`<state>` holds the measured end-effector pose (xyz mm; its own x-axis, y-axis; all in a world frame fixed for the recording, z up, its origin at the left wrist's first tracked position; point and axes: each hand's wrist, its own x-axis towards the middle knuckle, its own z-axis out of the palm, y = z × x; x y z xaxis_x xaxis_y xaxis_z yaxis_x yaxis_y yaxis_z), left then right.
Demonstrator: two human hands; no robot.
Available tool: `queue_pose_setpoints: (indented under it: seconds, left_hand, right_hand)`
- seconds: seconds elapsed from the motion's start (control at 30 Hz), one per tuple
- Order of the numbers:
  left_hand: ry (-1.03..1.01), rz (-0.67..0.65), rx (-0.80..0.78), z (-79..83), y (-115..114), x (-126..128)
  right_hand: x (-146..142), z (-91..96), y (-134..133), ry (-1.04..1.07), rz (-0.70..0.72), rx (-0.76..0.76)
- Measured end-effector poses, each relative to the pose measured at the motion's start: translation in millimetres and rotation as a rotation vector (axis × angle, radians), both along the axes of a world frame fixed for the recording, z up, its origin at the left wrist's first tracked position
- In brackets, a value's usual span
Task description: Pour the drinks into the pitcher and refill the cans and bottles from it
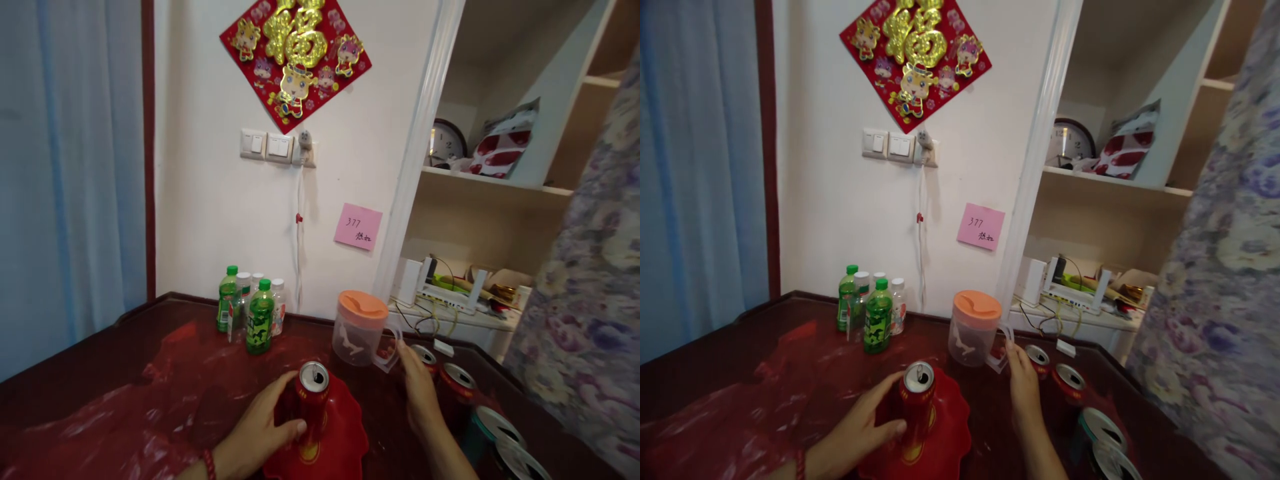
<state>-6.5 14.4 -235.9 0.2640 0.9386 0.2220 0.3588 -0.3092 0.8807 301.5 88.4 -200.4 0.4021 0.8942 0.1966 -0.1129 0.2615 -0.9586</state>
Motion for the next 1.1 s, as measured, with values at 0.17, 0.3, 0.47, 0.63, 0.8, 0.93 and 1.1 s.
queue_pose_setpoints:
  seconds: [0.17,0.3,0.47,0.63,0.8,0.93,1.1]
  left_hand:
    - [-0.019,-0.034,0.054,4.4,-2,2]
    - [0.001,-0.023,0.048,4.6,-2,1]
    - [0.005,-0.005,0.071,0.7,-2,0]
    - [0.011,-0.019,0.090,-4.8,-4,-2]
    - [0.041,0.004,0.084,-3.0,-5,-2]
    - [0.041,0.002,0.097,0.1,-6,-1]
    - [0.047,-0.012,0.122,2.1,-5,1]
  right_hand:
    - [-10,1.0,12,0.072,0.052,0.025]
    - [-19,1.5,18,0.145,0.016,0.061]
    - [-29,4.6,24,0.210,-0.037,0.113]
    - [-30,14.9,26,0.268,-0.150,0.173]
    - [-14,55.6,13,0.290,-0.171,0.254]
    - [0,107.5,-8,0.286,-0.164,0.291]
    - [7,153.1,-46,0.216,-0.143,0.294]
